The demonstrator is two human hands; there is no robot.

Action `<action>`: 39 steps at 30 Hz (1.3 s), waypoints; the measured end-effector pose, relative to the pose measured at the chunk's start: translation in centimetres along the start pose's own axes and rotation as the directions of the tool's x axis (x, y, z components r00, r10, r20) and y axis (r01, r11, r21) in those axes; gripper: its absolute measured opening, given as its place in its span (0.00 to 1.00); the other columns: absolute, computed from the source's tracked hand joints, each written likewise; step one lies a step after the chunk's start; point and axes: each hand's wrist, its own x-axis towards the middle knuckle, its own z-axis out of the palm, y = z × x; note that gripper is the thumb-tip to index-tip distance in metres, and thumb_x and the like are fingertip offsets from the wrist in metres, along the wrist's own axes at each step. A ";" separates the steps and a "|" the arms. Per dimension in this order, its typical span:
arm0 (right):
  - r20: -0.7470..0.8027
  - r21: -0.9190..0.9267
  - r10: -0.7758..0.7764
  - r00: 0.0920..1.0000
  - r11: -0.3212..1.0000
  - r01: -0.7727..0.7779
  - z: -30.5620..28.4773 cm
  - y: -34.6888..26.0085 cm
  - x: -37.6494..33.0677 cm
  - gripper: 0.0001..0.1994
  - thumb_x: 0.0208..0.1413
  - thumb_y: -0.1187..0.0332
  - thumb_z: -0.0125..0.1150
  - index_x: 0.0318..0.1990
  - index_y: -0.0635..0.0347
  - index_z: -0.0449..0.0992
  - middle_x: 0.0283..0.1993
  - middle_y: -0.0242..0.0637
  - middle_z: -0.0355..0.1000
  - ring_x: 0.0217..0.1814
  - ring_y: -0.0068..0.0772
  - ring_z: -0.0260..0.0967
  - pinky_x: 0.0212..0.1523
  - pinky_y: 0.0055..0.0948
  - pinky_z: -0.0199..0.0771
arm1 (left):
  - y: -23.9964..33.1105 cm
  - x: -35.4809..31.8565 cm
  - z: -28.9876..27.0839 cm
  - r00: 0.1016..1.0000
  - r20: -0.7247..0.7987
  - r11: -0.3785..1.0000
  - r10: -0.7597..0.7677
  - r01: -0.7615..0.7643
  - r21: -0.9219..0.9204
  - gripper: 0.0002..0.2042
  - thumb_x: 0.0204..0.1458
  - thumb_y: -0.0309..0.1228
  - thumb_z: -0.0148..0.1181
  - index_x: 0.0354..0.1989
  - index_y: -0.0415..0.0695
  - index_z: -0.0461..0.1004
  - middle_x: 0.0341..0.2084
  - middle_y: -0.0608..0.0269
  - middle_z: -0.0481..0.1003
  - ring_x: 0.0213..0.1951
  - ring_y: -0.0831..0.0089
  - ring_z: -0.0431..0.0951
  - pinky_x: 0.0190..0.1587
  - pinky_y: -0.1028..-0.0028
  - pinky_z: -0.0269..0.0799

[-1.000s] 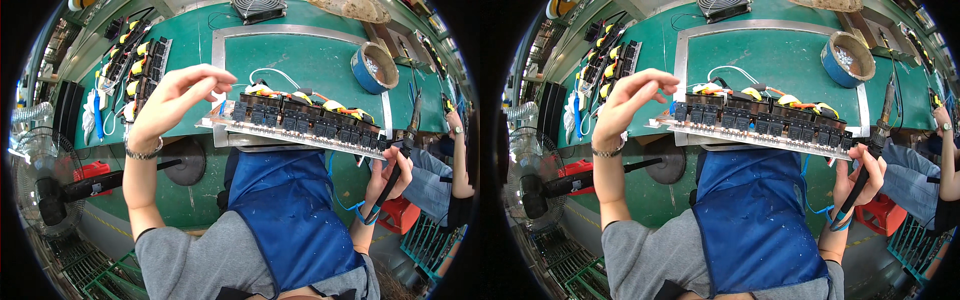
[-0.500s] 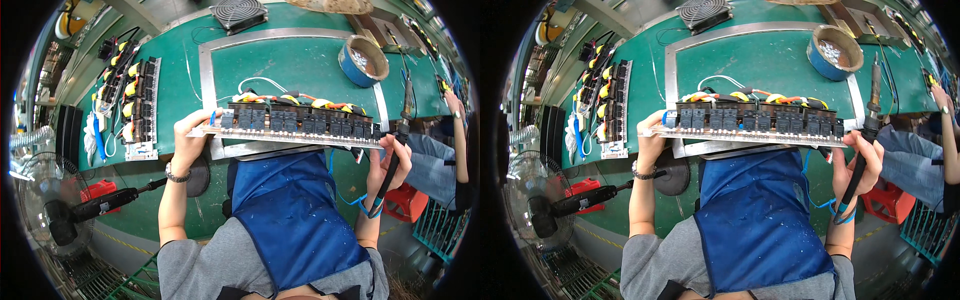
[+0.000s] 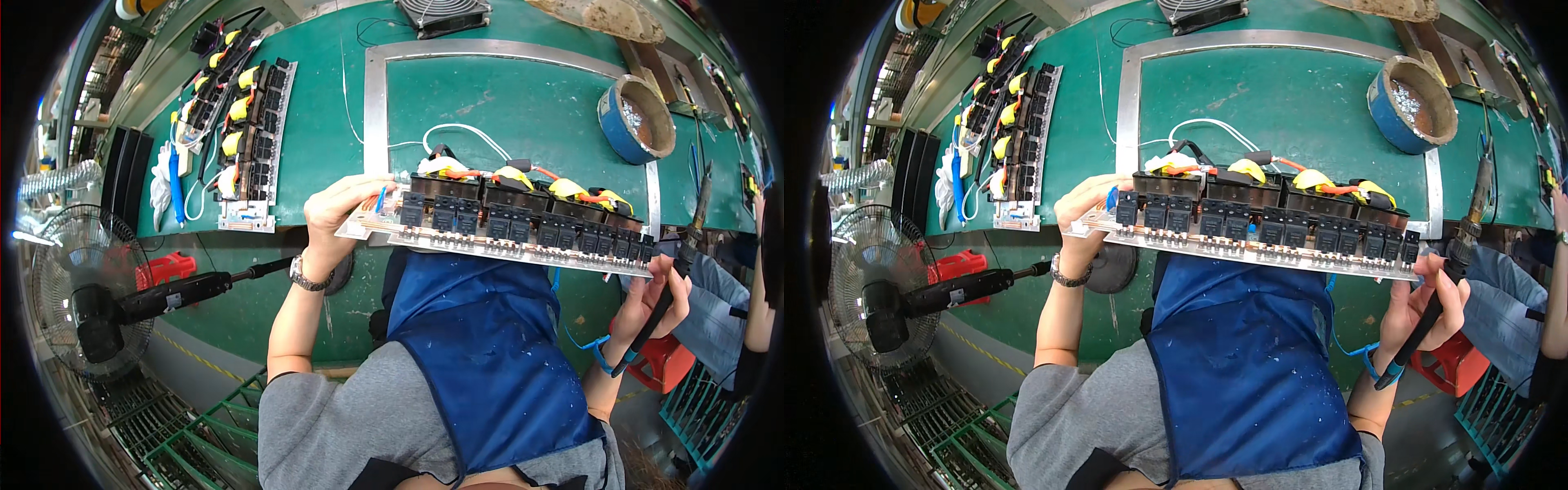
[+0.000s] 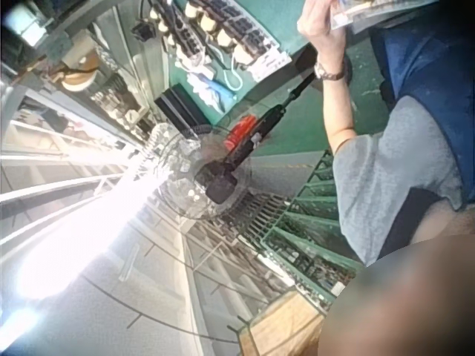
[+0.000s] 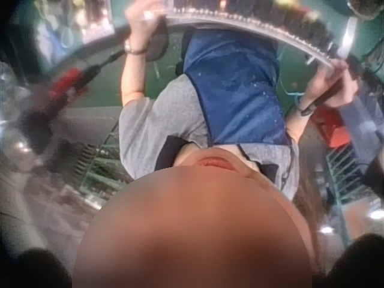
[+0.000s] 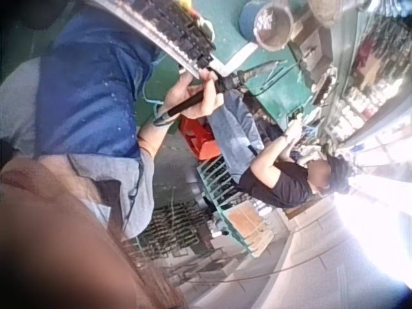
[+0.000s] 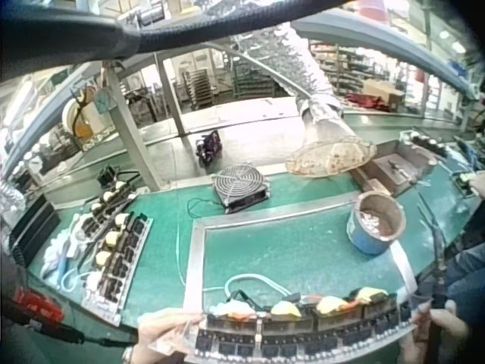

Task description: The person solders joints on a circuit board using a soldering iron and solder wire, turns the board assembly over by hand, and solders additional electrical contacts.

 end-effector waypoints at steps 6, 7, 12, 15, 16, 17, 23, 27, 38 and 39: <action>0.021 -0.038 -0.019 1.000 0.999 0.020 -0.5 0.4 -0.6 0.28 0.54 0.77 0.69 0.59 0.61 0.61 0.55 0.52 0.68 0.46 0.35 0.74 0.51 0.33 0.79 | 0.2 -0.7 0.3 0.999 -0.045 1.000 0.027 -0.027 0.002 0.13 0.45 0.19 0.66 0.41 0.39 0.82 0.39 0.53 0.82 0.41 0.66 0.84 0.44 0.73 0.79; 0.012 -0.041 -0.019 1.000 0.999 0.019 -0.6 0.4 -0.7 0.28 0.54 0.76 0.69 0.59 0.62 0.61 0.55 0.52 0.68 0.46 0.35 0.74 0.51 0.33 0.79 | 0.3 -0.7 0.3 0.998 -0.050 0.999 0.031 -0.031 0.009 0.13 0.45 0.19 0.67 0.41 0.39 0.82 0.39 0.53 0.82 0.41 0.66 0.84 0.43 0.73 0.79; 0.011 -0.043 -0.024 1.000 0.999 0.025 -0.6 0.6 -0.6 0.26 0.55 0.77 0.68 0.59 0.62 0.61 0.54 0.51 0.69 0.47 0.35 0.73 0.51 0.33 0.79 | 0.9 -0.9 0.3 0.998 -0.060 0.999 0.021 -0.020 0.028 0.11 0.46 0.19 0.66 0.41 0.40 0.82 0.38 0.54 0.82 0.39 0.66 0.84 0.42 0.74 0.80; 0.010 -0.031 -0.027 1.000 0.999 0.028 -0.5 0.7 -0.2 0.26 0.56 0.78 0.67 0.59 0.62 0.61 0.54 0.50 0.69 0.47 0.35 0.73 0.51 0.34 0.79 | 1.1 -1.1 0.2 0.998 -0.068 1.000 0.010 -0.008 0.028 0.11 0.47 0.19 0.66 0.41 0.40 0.82 0.39 0.54 0.82 0.39 0.66 0.84 0.41 0.74 0.80; -0.001 -0.012 -0.025 1.000 1.000 0.025 -0.4 0.7 -0.1 0.26 0.56 0.78 0.66 0.59 0.62 0.61 0.54 0.50 0.69 0.47 0.35 0.73 0.51 0.34 0.79 | 1.1 -1.1 0.2 0.997 -0.073 1.000 0.009 -0.008 0.021 0.11 0.47 0.19 0.66 0.41 0.40 0.82 0.39 0.54 0.82 0.39 0.66 0.84 0.41 0.74 0.80; 0.005 -0.015 -0.028 1.000 1.000 0.028 -0.4 0.7 0.1 0.25 0.56 0.79 0.66 0.59 0.62 0.61 0.54 0.50 0.69 0.47 0.35 0.73 0.51 0.34 0.78 | 1.1 -1.2 0.2 0.997 -0.076 1.000 0.008 -0.007 0.014 0.11 0.48 0.19 0.65 0.41 0.41 0.82 0.39 0.54 0.82 0.40 0.66 0.84 0.41 0.74 0.80; -0.027 0.053 0.051 0.998 0.997 -0.050 0.5 0.4 1.5 0.25 0.55 0.84 0.63 0.59 0.63 0.61 0.53 0.48 0.69 0.48 0.34 0.72 0.51 0.33 0.76 | 2.2 -0.4 -0.7 0.995 -0.087 0.981 -0.047 0.030 -0.189 0.11 0.48 0.15 0.62 0.40 0.37 0.81 0.37 0.54 0.82 0.40 0.66 0.83 0.45 0.74 0.77; -0.089 0.206 0.258 0.962 0.950 -0.235 3.2 -0.5 3.2 0.27 0.52 0.88 0.62 0.58 0.62 0.63 0.52 0.42 0.69 0.48 0.30 0.71 0.50 0.30 0.75 | 4.1 4.8 -5.2 0.985 -0.061 0.932 -0.162 0.132 -0.337 0.08 0.51 0.16 0.63 0.41 0.33 0.78 0.37 0.62 0.77 0.39 0.76 0.77 0.43 0.78 0.73; -0.063 0.212 0.324 0.944 0.929 -0.305 4.5 -0.9 3.2 0.16 0.68 0.69 0.50 0.58 0.69 0.67 0.48 0.48 0.72 0.44 0.34 0.76 0.44 0.33 0.82 | 18.1 23.2 -8.2 0.882 0.455 0.913 0.126 -0.283 0.296 0.10 0.53 0.26 0.59 0.41 0.34 0.81 0.29 0.62 0.79 0.28 0.76 0.76 0.31 0.78 0.71; -0.114 0.214 0.330 0.937 0.929 -0.302 3.6 -0.5 3.4 0.17 0.70 0.66 0.46 0.58 0.70 0.66 0.48 0.50 0.72 0.44 0.36 0.76 0.44 0.34 0.82 | 18.9 23.8 -7.0 0.853 0.481 0.852 0.200 -0.394 0.345 0.08 0.53 0.24 0.59 0.38 0.33 0.81 0.26 0.62 0.78 0.23 0.75 0.74 0.26 0.79 0.71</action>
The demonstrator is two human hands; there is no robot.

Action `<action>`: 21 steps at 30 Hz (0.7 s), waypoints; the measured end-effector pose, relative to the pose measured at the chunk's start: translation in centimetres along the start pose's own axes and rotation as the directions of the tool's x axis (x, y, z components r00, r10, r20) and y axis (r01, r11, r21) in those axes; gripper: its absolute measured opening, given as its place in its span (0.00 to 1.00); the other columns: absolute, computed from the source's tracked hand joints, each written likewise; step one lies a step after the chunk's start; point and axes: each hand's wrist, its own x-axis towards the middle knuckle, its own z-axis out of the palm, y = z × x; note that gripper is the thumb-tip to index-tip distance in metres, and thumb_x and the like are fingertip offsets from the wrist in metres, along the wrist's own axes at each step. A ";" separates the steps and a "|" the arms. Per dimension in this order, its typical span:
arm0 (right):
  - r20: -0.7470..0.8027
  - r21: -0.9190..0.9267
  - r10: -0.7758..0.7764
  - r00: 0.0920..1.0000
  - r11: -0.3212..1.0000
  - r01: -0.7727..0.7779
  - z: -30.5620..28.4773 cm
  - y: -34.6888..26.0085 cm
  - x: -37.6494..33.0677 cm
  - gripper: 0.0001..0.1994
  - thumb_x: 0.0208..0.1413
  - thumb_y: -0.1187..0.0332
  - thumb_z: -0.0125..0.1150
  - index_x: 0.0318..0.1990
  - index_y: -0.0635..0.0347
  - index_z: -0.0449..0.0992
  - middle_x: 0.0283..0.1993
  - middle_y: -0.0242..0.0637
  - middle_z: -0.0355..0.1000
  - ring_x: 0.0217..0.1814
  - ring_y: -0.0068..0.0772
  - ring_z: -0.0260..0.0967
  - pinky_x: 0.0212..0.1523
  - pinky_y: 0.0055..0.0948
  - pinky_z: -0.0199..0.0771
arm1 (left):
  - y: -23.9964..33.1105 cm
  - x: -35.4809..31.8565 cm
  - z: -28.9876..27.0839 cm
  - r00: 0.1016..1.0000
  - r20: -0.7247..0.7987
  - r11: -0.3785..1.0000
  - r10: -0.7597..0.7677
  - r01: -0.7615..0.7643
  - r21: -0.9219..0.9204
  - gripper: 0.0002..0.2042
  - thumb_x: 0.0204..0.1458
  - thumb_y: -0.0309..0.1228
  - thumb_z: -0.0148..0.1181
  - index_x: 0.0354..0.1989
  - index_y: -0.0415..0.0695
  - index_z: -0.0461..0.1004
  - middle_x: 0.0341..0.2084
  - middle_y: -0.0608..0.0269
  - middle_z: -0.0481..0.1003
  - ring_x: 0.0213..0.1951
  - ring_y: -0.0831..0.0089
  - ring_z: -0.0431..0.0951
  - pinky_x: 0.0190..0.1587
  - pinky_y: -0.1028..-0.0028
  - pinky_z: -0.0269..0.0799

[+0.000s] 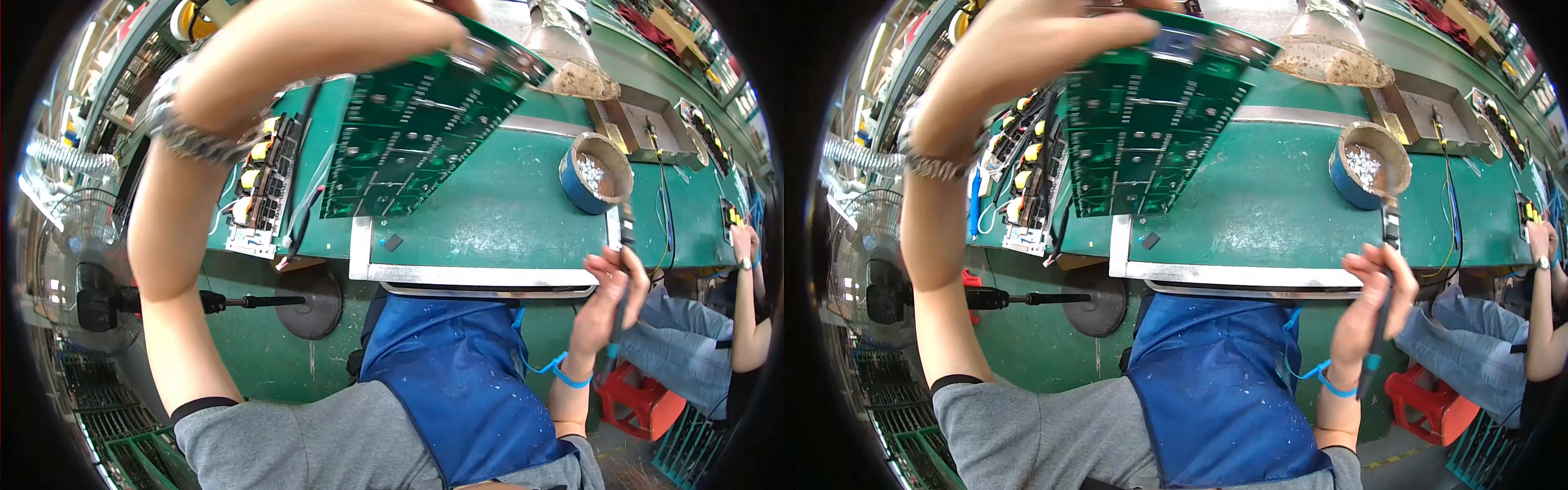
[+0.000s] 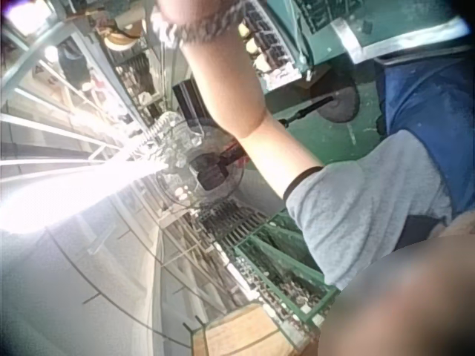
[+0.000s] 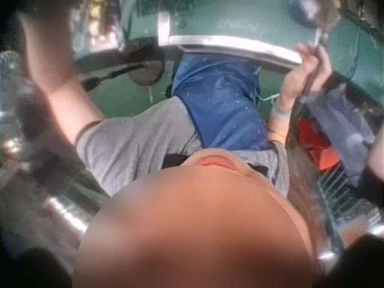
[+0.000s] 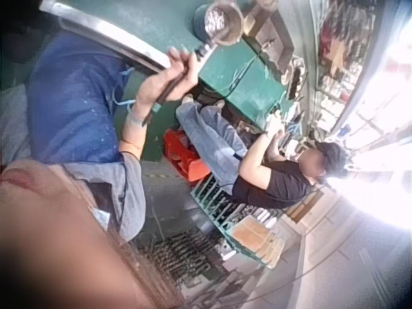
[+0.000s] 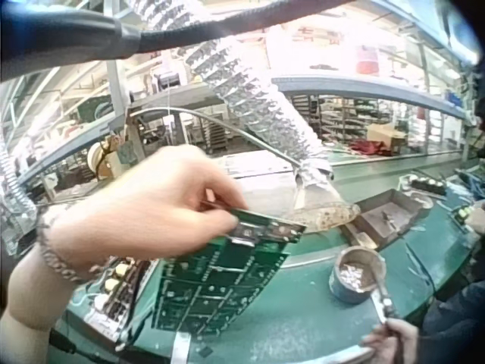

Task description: The person solders joints on a circuit board using a soldering iron and solder wire, turns the board assembly over by hand, and solders additional electrical contacts.

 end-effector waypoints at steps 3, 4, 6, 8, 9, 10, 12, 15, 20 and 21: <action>-0.144 0.008 -0.029 0.989 1.000 0.031 -2.1 0.0 1.6 0.21 0.72 0.60 0.42 0.60 0.72 0.62 0.50 0.53 0.72 0.45 0.39 0.76 0.44 0.37 0.81 | 2.8 3.2 4.8 0.987 -0.034 0.975 -0.158 0.162 0.150 0.12 0.49 0.28 0.59 0.39 0.35 0.81 0.30 0.52 0.81 0.32 0.66 0.81 0.34 0.70 0.73; -0.174 0.043 -0.042 0.984 0.998 0.050 -2.5 0.0 2.1 0.21 0.72 0.60 0.42 0.60 0.72 0.62 0.50 0.53 0.72 0.46 0.39 0.76 0.46 0.37 0.80 | 3.4 4.1 7.2 0.987 -0.154 0.977 0.034 0.001 0.215 0.10 0.47 0.28 0.58 0.34 0.37 0.81 0.29 0.49 0.80 0.32 0.61 0.81 0.33 0.67 0.74; -0.227 0.053 -0.069 0.971 0.995 0.083 -3.0 0.1 2.9 0.20 0.72 0.62 0.42 0.59 0.71 0.63 0.50 0.52 0.73 0.47 0.39 0.75 0.51 0.38 0.77 | 5.1 5.3 10.7 0.862 -0.338 0.919 0.377 -0.301 0.255 0.08 0.45 0.30 0.58 0.29 0.41 0.82 0.28 0.49 0.81 0.32 0.58 0.82 0.31 0.65 0.74; -0.258 0.053 -0.080 0.963 0.994 0.097 -3.2 0.5 3.3 0.17 0.72 0.65 0.42 0.58 0.71 0.63 0.51 0.53 0.72 0.50 0.41 0.74 0.55 0.40 0.75 | 7.6 7.3 14.3 0.889 -0.209 0.908 0.408 -0.372 0.194 0.08 0.46 0.33 0.60 0.29 0.44 0.83 0.28 0.55 0.81 0.34 0.62 0.83 0.32 0.66 0.75; -0.290 0.050 -0.072 0.954 0.995 0.090 -3.1 0.9 3.4 0.17 0.72 0.66 0.42 0.58 0.72 0.63 0.52 0.54 0.72 0.51 0.41 0.74 0.56 0.41 0.75 | 9.7 8.7 16.0 0.950 -0.026 0.935 0.311 -0.301 0.186 0.08 0.46 0.34 0.61 0.29 0.46 0.84 0.28 0.57 0.82 0.35 0.64 0.83 0.32 0.67 0.75; -0.296 0.071 -0.057 0.953 0.994 0.081 -3.0 1.2 3.2 0.16 0.72 0.66 0.42 0.58 0.71 0.63 0.52 0.53 0.72 0.53 0.42 0.73 0.58 0.42 0.74 | 11.1 9.5 17.6 0.950 0.016 0.940 0.313 -0.312 0.142 0.08 0.46 0.35 0.61 0.29 0.48 0.84 0.29 0.60 0.82 0.35 0.65 0.83 0.32 0.68 0.75; -0.334 0.110 0.031 0.942 0.994 0.006 -2.6 2.0 2.7 0.18 0.71 0.62 0.46 0.59 0.69 0.63 0.53 0.49 0.71 0.54 0.39 0.72 0.58 0.39 0.72 | 12.9 10.2 20.8 0.950 0.060 0.948 0.308 -0.311 0.063 0.08 0.45 0.37 0.63 0.29 0.51 0.85 0.29 0.63 0.83 0.36 0.67 0.83 0.33 0.69 0.75; -0.320 0.272 0.181 0.930 0.958 -0.093 -1.9 2.6 1.6 0.21 0.70 0.58 0.49 0.59 0.67 0.63 0.56 0.45 0.68 0.58 0.35 0.69 0.58 0.36 0.70 | 14.3 9.8 24.6 0.950 0.090 0.953 0.300 -0.303 0.019 0.08 0.45 0.39 0.63 0.28 0.51 0.84 0.28 0.65 0.82 0.35 0.70 0.83 0.32 0.70 0.74; -0.265 0.373 0.226 0.938 0.920 -0.116 -0.9 2.3 0.3 0.21 0.70 0.58 0.50 0.59 0.65 0.62 0.58 0.45 0.67 0.59 0.35 0.68 0.60 0.36 0.68 | 15.3 8.3 26.1 0.956 -0.004 0.947 0.292 -0.289 0.139 0.10 0.49 0.37 0.58 0.31 0.45 0.80 0.36 0.62 0.75 0.43 0.68 0.77 0.35 0.70 0.72; -0.275 0.204 0.188 0.943 0.970 -0.134 -0.8 2.2 0.1 0.20 0.69 0.59 0.51 0.59 0.65 0.63 0.58 0.46 0.67 0.59 0.35 0.68 0.60 0.36 0.68 | 15.6 7.6 25.6 0.949 -0.120 0.946 0.292 -0.268 0.181 0.10 0.49 0.37 0.58 0.32 0.45 0.79 0.35 0.62 0.75 0.42 0.67 0.76 0.37 0.70 0.72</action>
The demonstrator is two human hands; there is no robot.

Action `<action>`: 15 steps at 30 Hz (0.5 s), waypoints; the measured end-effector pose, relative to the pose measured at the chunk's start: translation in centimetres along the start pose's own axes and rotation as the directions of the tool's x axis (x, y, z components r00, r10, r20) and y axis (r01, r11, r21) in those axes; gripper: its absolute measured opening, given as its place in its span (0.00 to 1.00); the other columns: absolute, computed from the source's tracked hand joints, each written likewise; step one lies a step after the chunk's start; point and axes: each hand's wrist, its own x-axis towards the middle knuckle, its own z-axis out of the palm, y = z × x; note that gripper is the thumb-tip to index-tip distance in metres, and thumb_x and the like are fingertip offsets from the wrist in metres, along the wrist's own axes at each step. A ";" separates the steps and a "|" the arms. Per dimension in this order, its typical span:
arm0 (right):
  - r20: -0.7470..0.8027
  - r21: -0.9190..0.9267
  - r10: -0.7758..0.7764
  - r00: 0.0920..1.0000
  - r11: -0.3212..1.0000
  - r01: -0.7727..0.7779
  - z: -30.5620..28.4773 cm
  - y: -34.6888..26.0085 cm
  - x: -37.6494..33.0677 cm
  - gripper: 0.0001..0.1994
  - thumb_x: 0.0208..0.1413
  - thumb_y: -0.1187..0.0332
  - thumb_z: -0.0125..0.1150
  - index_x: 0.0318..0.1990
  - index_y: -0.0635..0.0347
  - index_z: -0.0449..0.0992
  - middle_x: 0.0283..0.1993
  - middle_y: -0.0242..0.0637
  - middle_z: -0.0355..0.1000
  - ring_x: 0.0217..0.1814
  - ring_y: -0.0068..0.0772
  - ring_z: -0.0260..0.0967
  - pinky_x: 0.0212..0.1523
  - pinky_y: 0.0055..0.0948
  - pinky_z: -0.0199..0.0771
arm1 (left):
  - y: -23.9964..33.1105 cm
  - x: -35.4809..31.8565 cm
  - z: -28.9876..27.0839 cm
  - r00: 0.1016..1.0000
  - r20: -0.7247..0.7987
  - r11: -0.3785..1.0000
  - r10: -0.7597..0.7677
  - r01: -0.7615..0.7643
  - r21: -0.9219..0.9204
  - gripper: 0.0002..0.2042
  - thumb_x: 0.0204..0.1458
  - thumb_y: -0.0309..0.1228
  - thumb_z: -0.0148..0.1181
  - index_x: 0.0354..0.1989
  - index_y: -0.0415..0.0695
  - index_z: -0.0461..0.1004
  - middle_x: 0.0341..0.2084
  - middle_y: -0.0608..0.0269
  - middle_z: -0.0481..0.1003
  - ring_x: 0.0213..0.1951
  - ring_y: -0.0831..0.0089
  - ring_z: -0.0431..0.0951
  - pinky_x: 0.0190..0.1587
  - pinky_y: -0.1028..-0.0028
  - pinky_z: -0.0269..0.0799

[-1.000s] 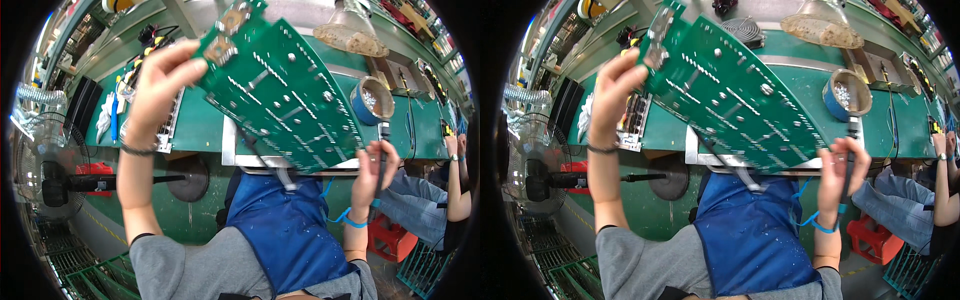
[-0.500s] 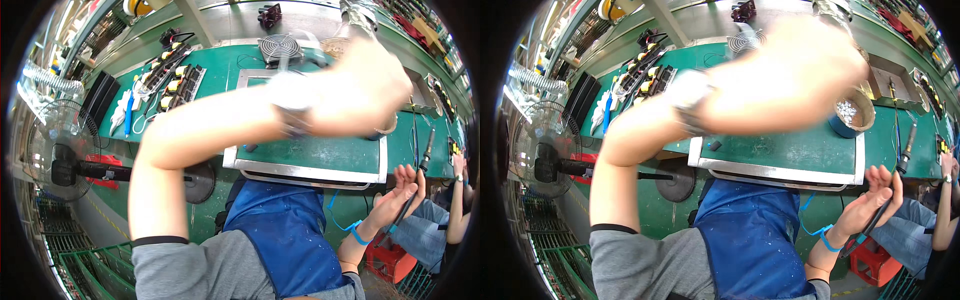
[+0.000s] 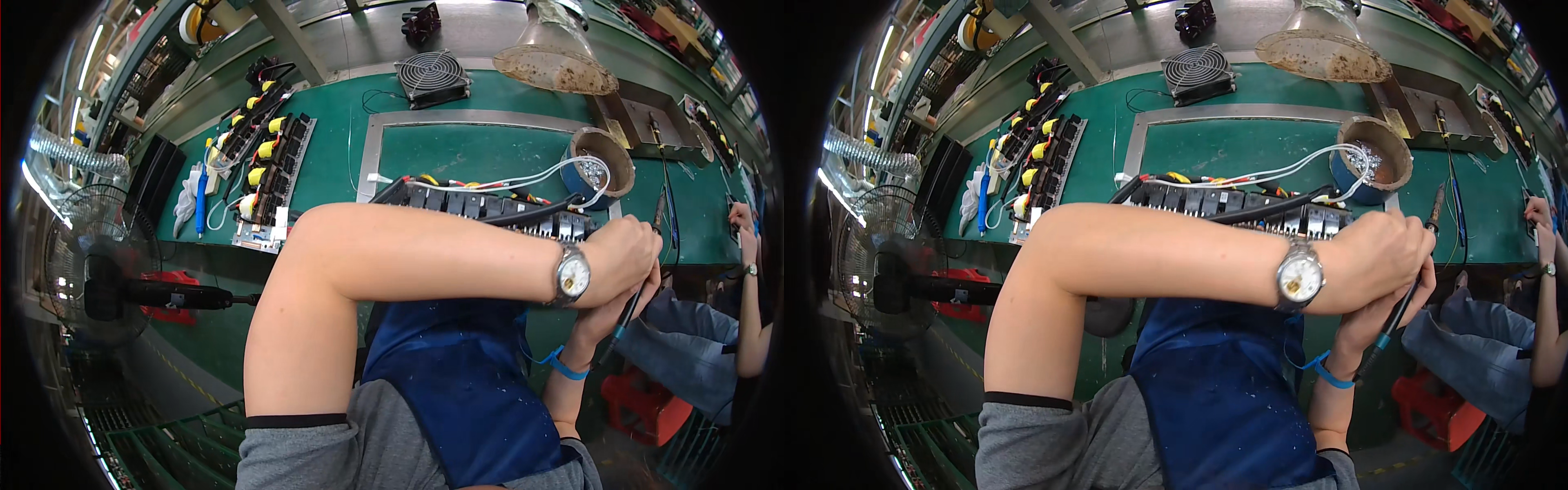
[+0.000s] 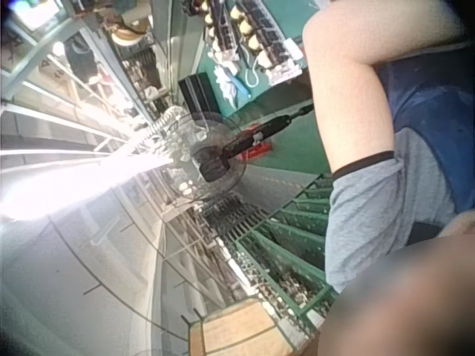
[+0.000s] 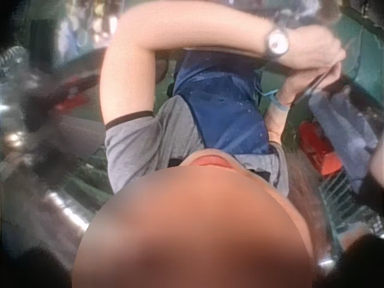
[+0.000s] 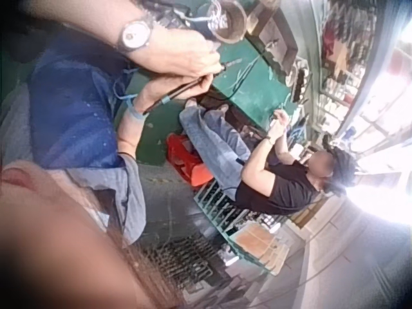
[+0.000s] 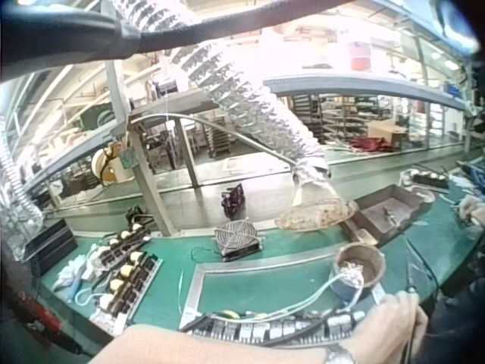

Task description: The person solders joints on a circuit board using a soldering iron and solder wire, turns the board assembly over by hand, and solders additional electrical contacts.

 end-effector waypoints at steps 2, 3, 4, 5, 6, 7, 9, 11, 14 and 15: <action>0.022 -0.267 -0.058 0.998 0.962 0.062 0.0 0.1 -0.3 0.20 0.68 0.60 0.52 0.59 0.65 0.63 0.58 0.46 0.67 0.59 0.35 0.68 0.60 0.36 0.68 | -0.6 -0.9 -2.3 0.997 -0.066 0.999 0.033 -0.030 0.045 0.11 0.48 0.37 0.58 0.34 0.44 0.77 0.33 0.62 0.73 0.41 0.67 0.75 0.39 0.70 0.71; 0.043 -0.305 -0.100 0.994 0.946 0.108 0.0 0.2 -0.4 0.18 0.67 0.64 0.52 0.57 0.66 0.64 0.55 0.46 0.68 0.55 0.34 0.70 0.59 0.35 0.69 | -1.4 -1.3 -3.8 0.977 -0.206 0.998 0.061 -0.053 0.046 0.11 0.47 0.36 0.59 0.36 0.43 0.75 0.33 0.62 0.72 0.41 0.66 0.74 0.40 0.69 0.70; 0.040 -0.180 -0.090 0.995 0.979 0.095 -0.1 0.3 -0.6 0.17 0.67 0.64 0.53 0.57 0.66 0.64 0.54 0.45 0.68 0.54 0.34 0.70 0.58 0.36 0.69 | -2.9 -2.3 -5.4 0.966 -0.210 0.988 0.150 -0.154 -0.002 0.14 0.45 0.34 0.60 0.39 0.41 0.73 0.33 0.62 0.72 0.42 0.65 0.73 0.41 0.69 0.70; 0.036 -0.058 -0.072 0.997 0.996 0.074 -0.1 0.4 -0.8 0.17 0.67 0.65 0.53 0.56 0.67 0.64 0.52 0.45 0.69 0.52 0.34 0.71 0.58 0.36 0.69 | -4.7 -3.3 -7.1 0.972 -0.198 0.987 0.129 -0.144 -0.068 0.15 0.44 0.33 0.61 0.40 0.40 0.73 0.35 0.60 0.72 0.43 0.63 0.74 0.42 0.67 0.71; 0.036 0.061 -0.070 0.997 0.996 0.068 0.0 0.5 -0.9 0.17 0.67 0.65 0.53 0.56 0.67 0.64 0.51 0.45 0.69 0.51 0.34 0.71 0.58 0.36 0.69 | -7.2 -4.4 -9.1 0.963 -0.248 0.980 0.106 -0.143 -0.136 0.15 0.44 0.32 0.62 0.41 0.39 0.73 0.36 0.58 0.73 0.44 0.60 0.74 0.43 0.65 0.71; 0.042 0.085 -0.065 0.997 0.995 0.061 0.0 0.6 -0.9 0.17 0.67 0.66 0.53 0.56 0.68 0.63 0.48 0.45 0.69 0.47 0.32 0.71 0.58 0.38 0.71 | -10.4 -5.2 -11.0 0.957 -0.285 0.983 0.053 -0.099 -0.152 0.17 0.45 0.33 0.66 0.43 0.40 0.74 0.39 0.57 0.74 0.45 0.57 0.75 0.45 0.62 0.73; 0.052 0.093 -0.059 0.997 0.994 0.054 0.0 0.6 -0.8 0.18 0.67 0.64 0.53 0.58 0.67 0.62 0.51 0.44 0.69 0.49 0.33 0.71 0.61 0.44 0.69 | -17.7 -7.0 -13.2 0.981 -0.076 0.984 -0.178 0.178 -0.013 0.17 0.49 0.38 0.67 0.43 0.41 0.77 0.40 0.54 0.77 0.45 0.56 0.78 0.47 0.62 0.74; 0.089 0.093 -0.048 0.995 0.995 0.040 0.0 0.5 -0.5 0.19 0.67 0.63 0.53 0.58 0.67 0.62 0.52 0.44 0.69 0.50 0.33 0.70 0.62 0.44 0.69 | -24.5 -8.2 -13.6 0.904 0.065 0.907 -0.422 0.422 0.016 0.17 0.52 0.40 0.65 0.43 0.38 0.78 0.41 0.51 0.79 0.45 0.56 0.79 0.48 0.64 0.75; 0.102 -0.015 0.008 0.995 1.000 -0.006 -0.3 0.1 -0.3 0.19 0.69 0.61 0.51 0.57 0.66 0.62 0.51 0.43 0.68 0.50 0.33 0.69 0.61 0.41 0.68 | -34.3 -8.9 -9.1 0.741 0.242 0.772 -0.627 0.632 0.064 0.23 0.53 0.43 0.63 0.48 0.35 0.76 0.43 0.46 0.79 0.46 0.56 0.80 0.51 0.64 0.74; 0.105 -0.044 0.022 0.994 0.999 -0.017 -0.4 0.1 -0.2 0.18 0.69 0.60 0.50 0.56 0.66 0.62 0.50 0.42 0.67 0.50 0.33 0.68 0.60 0.40 0.68 | -37.4 -8.8 -6.8 0.734 0.233 0.764 -0.638 0.641 0.073 0.26 0.52 0.45 0.64 0.50 0.34 0.75 0.43 0.45 0.79 0.47 0.54 0.79 0.51 0.63 0.74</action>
